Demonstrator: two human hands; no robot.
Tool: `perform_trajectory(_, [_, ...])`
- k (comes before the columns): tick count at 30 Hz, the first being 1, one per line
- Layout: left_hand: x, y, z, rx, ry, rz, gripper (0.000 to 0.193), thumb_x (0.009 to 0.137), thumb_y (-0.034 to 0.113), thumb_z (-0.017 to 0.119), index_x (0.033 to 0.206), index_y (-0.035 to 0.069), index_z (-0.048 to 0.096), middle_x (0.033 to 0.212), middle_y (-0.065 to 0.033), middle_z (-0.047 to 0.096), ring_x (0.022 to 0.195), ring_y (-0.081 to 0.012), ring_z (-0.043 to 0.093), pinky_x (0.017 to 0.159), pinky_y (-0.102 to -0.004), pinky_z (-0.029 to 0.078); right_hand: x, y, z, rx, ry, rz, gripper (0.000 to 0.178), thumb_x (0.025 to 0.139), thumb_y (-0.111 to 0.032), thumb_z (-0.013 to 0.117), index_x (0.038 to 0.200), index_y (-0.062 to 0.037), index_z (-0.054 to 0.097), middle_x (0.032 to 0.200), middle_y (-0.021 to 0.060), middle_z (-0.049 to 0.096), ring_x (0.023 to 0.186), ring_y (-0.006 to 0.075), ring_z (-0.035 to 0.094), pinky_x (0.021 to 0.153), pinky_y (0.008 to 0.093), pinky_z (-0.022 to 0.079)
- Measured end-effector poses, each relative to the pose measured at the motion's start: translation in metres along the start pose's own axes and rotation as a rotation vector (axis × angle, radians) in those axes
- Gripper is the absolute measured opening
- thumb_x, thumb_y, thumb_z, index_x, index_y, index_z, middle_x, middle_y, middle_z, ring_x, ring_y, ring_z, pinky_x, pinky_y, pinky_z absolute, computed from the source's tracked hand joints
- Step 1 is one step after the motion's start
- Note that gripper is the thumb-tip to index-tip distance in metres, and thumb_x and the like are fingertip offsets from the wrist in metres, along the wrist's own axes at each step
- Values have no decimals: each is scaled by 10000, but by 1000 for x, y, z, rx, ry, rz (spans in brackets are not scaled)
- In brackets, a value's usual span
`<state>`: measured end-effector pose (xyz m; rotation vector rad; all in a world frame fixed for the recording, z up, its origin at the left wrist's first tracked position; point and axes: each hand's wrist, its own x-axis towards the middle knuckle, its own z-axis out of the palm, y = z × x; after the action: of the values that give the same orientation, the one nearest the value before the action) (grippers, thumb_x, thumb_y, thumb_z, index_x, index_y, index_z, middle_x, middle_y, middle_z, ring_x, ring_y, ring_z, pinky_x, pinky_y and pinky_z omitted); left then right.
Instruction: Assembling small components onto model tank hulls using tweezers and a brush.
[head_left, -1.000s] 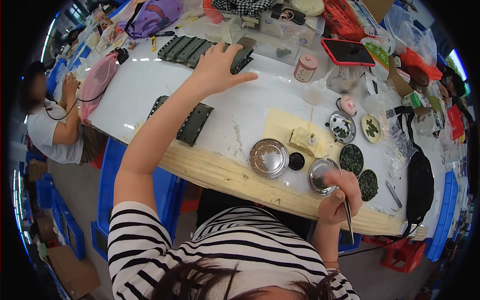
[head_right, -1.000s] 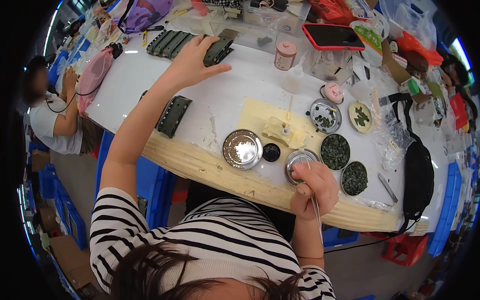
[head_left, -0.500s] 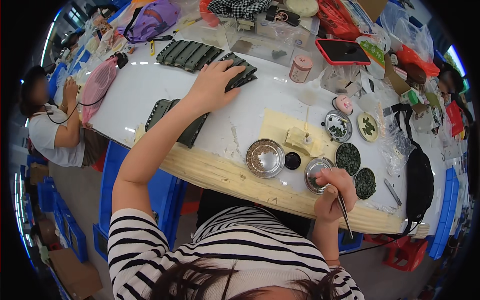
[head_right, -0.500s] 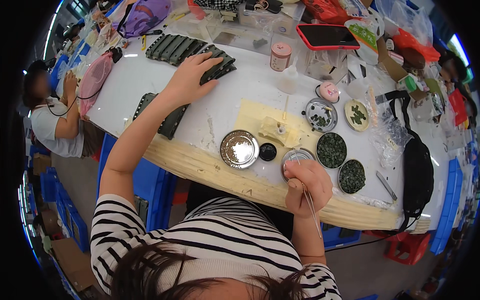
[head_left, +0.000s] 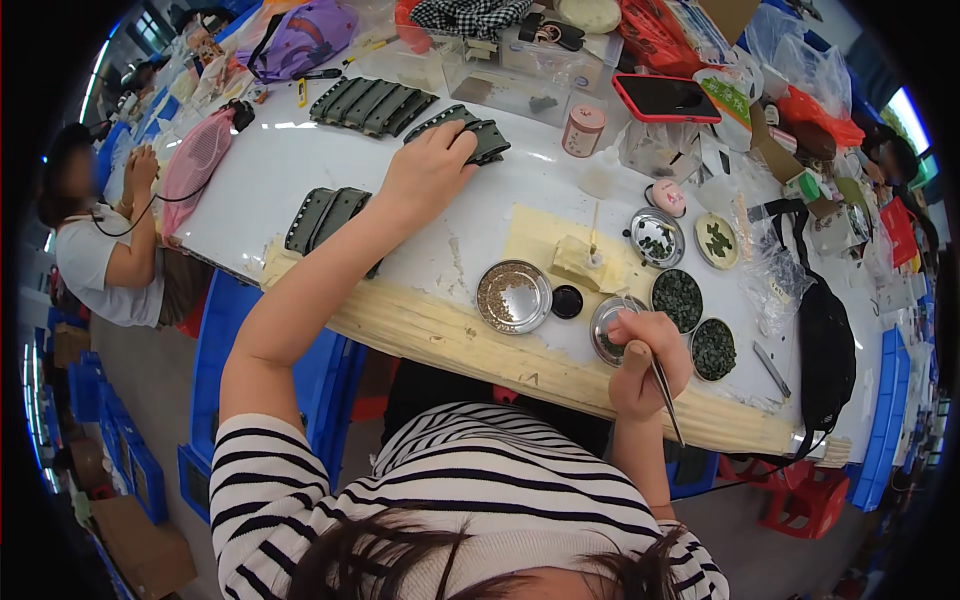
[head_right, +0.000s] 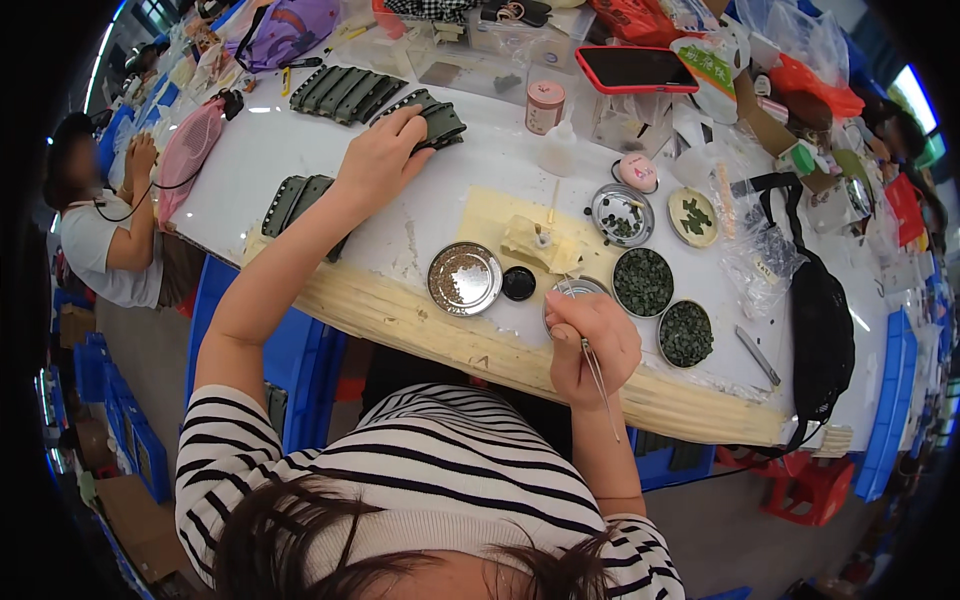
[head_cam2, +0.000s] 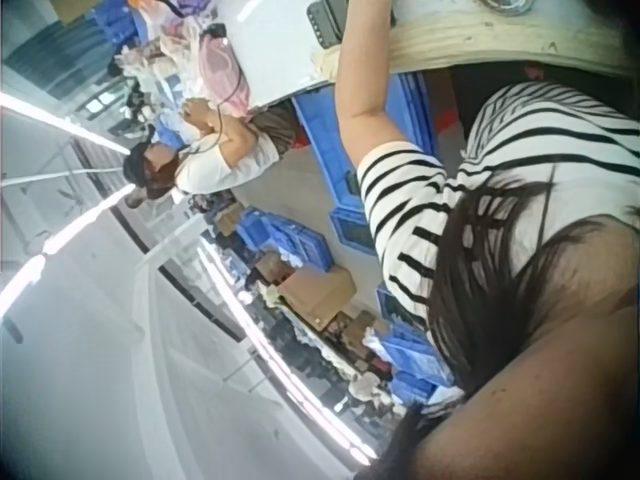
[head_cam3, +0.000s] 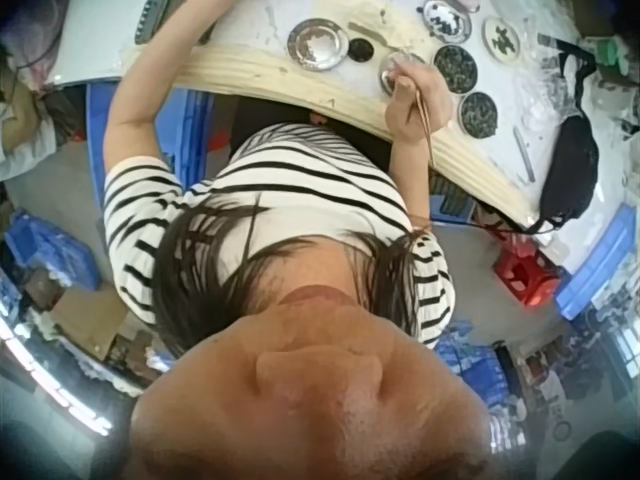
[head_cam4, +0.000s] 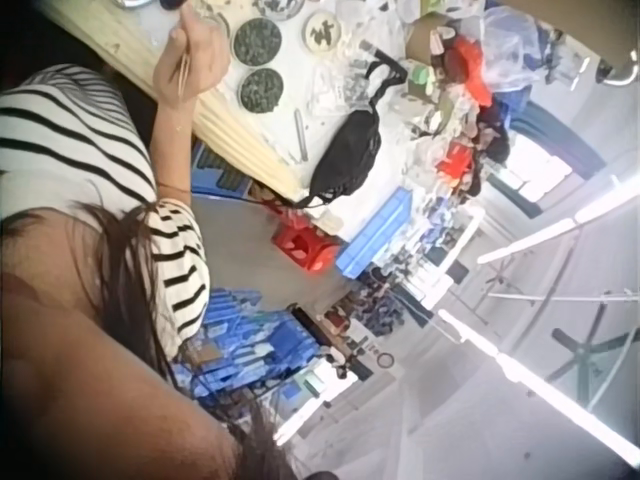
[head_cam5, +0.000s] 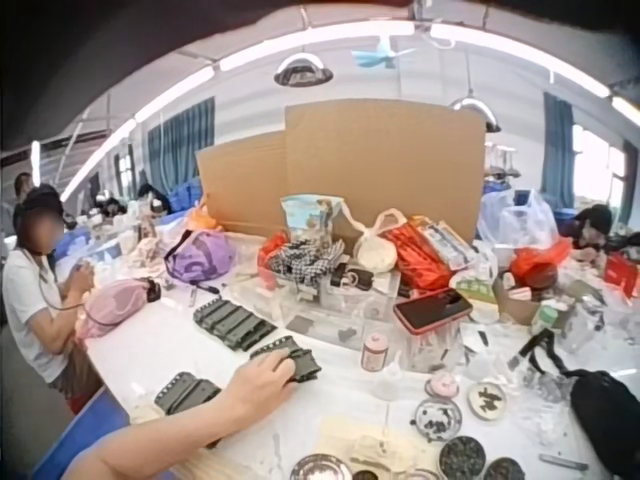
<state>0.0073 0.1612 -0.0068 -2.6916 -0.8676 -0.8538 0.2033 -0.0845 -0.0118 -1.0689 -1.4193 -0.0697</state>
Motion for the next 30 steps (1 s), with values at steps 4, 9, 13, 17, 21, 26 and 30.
perform_trajectory(4, [-2, 5, -18, -87, 14, 77, 218, 763, 114, 703, 876, 68, 522, 1140, -107, 587, 992, -303, 578, 839, -389, 494, -1, -4, -2, -51, 16, 28, 119, 849, -47, 604, 963, -20, 625, 778, 117, 669, 689, 233, 632, 634, 308, 505])
perform_trajectory(9, [-22, 59, -78, -359, -97, 290, 274, 689, 32, 729, 841, 66, 504, 1118, -108, 595, 963, -328, 594, 963, -453, 465, 14, -15, 6, -109, -173, -24, 255, 745, -113, 747, 885, -55, 542, 1078, 175, 649, 988, 325, 625, 822, 380, 499])
perform_trajectory(13, [-57, 93, -106, -597, -184, 389, 274, 678, 13, 725, 822, 65, 498, 1117, -135, 600, 934, -322, 622, 987, -499, 447, 10, -31, 20, 0, -453, -82, 294, 700, -164, 778, 810, -52, 530, 1129, 196, 611, 988, 360, 621, 811, 394, 523])
perform_trajectory(17, [-74, 91, -101, -771, -148, 324, 415, 690, 71, 762, 1047, 47, 550, 1248, -145, 544, 1120, -304, 553, 1019, -478, 419, 1, -33, 22, -14, -370, -168, 287, 685, -137, 788, 767, -44, 529, 1038, 203, 621, 810, 317, 651, 640, 337, 544])
perform_trajectory(21, [-87, 121, -82, -1728, 19, -368, 996, 762, 230, 791, 1485, 74, 123, 1443, -164, 340, 1350, -264, 329, 1091, -446, 316, 1, -46, 22, -42, -166, -48, 435, 646, -158, 867, 769, -68, 459, 1035, 238, 619, 841, 304, 665, 665, 345, 556])
perform_trajectory(26, [-100, 158, -73, -2224, -69, -724, 613, 993, 374, 418, 1459, 46, 193, 1439, -174, 347, 1339, -271, 349, 1075, -433, 333, -5, -47, 38, -133, -191, -103, 423, 659, -202, 859, 795, -69, 481, 1076, 222, 608, 908, 326, 648, 750, 396, 538])
perform_trajectory(30, [-92, 150, -73, -2241, -10, -911, 461, 1024, 286, 348, 1393, 21, 276, 1297, -194, 490, 1215, -287, 490, 1019, -445, 403, 2, -39, 22, -53, -226, 12, 413, 752, -371, 772, 837, -63, 511, 1073, 181, 614, 984, 326, 603, 866, 445, 470])
